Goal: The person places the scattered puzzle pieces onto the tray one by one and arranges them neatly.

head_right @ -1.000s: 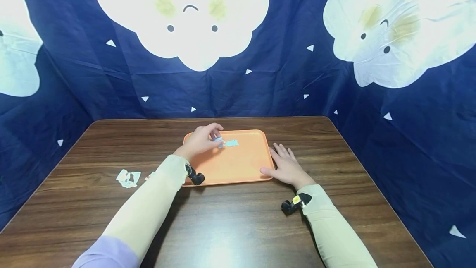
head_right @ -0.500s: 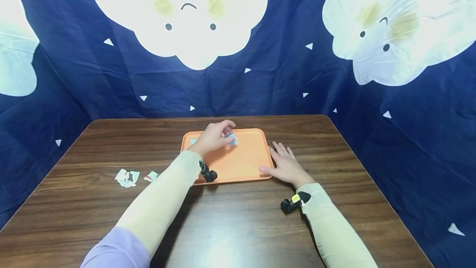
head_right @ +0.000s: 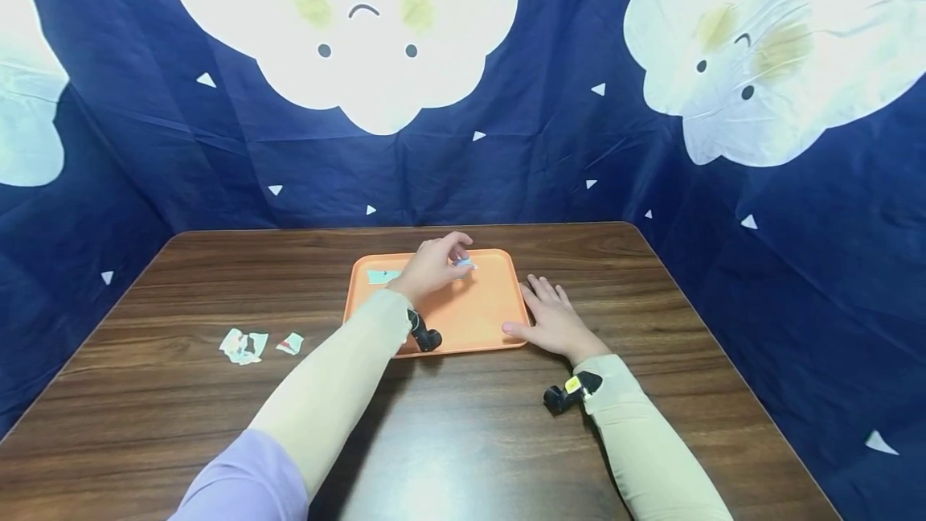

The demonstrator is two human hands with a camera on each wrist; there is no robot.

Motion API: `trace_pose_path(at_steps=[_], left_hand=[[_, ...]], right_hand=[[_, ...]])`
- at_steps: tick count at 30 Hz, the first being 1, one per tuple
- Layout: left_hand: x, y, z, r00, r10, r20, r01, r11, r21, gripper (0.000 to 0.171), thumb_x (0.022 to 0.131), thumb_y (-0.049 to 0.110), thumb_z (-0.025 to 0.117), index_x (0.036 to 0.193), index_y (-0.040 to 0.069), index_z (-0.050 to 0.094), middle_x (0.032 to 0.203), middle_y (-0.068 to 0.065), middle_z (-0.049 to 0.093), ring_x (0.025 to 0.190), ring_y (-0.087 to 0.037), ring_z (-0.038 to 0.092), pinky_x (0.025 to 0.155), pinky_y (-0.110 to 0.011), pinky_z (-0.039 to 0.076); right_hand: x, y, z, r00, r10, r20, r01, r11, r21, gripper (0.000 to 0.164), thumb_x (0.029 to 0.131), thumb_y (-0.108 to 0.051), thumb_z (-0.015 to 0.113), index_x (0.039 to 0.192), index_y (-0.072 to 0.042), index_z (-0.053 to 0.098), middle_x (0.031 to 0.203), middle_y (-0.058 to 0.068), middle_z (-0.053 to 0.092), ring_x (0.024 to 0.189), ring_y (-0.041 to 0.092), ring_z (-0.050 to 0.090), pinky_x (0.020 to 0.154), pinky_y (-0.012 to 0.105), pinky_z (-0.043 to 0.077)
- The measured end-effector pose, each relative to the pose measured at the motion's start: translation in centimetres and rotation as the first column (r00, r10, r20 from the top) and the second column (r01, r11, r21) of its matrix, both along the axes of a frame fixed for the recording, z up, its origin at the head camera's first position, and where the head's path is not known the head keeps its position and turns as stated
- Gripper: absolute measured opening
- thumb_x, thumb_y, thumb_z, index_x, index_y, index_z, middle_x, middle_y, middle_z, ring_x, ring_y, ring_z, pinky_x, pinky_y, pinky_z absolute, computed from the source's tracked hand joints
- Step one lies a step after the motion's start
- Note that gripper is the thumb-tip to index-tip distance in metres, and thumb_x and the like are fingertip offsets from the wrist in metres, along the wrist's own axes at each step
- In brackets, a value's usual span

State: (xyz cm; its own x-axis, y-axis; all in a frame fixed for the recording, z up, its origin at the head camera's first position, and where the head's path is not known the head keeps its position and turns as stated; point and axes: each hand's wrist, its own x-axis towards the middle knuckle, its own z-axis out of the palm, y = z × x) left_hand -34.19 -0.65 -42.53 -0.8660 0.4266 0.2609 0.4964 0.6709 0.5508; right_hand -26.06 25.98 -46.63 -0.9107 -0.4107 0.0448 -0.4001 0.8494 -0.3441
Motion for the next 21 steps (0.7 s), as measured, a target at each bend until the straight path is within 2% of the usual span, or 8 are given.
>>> trace_pose_path(at_steps=[7,14,21], left_hand=[[-0.3,1.4,-0.4,1.000,0.009,0.011,-0.009,1.000,0.018,0.048,0.093,0.031,0.074,0.134,0.012,0.059,0.101,0.008,0.068,0.092,-0.012,0.063,0.106,-0.040,0.034],[-0.5,2.2,-0.9,0.999,0.036,0.027,-0.034,0.998,-0.048,0.047,0.095,0.033,0.073,0.136,0.016,0.057,0.101,0.008,0.068,0.091,-0.012,0.064,0.107,-0.039,0.034],[-0.4,2.7,-1.8,0.998,0.050,0.026,-0.049,0.997,-0.057,0.047,0.094,0.033,0.073,0.134,0.015,0.058,0.102,0.006,0.070,0.099,-0.016,0.064,0.110,-0.042,0.033]], right_hand=[[0.0,-0.1,0.2,1.000,-0.005,0.000,0.005,1.000,-0.004,0.094,0.092,-0.064,0.057,0.156,0.000,0.033,0.164,0.024,0.020,0.153,0.041,0.013,0.121,0.059,0.004],[-0.2,0.0,0.1,1.000,-0.003,-0.001,0.003,1.000,-0.005,0.094,0.092,-0.063,0.058,0.156,0.000,0.032,0.165,0.023,0.020,0.153,0.040,0.012,0.121,0.059,0.004],[0.1,0.1,0.1,1.000,0.001,0.001,-0.001,1.000,-0.016,0.094,0.092,-0.065,0.057,0.156,0.000,0.033,0.164,0.024,0.021,0.153,0.041,0.013,0.121,0.060,0.005]])
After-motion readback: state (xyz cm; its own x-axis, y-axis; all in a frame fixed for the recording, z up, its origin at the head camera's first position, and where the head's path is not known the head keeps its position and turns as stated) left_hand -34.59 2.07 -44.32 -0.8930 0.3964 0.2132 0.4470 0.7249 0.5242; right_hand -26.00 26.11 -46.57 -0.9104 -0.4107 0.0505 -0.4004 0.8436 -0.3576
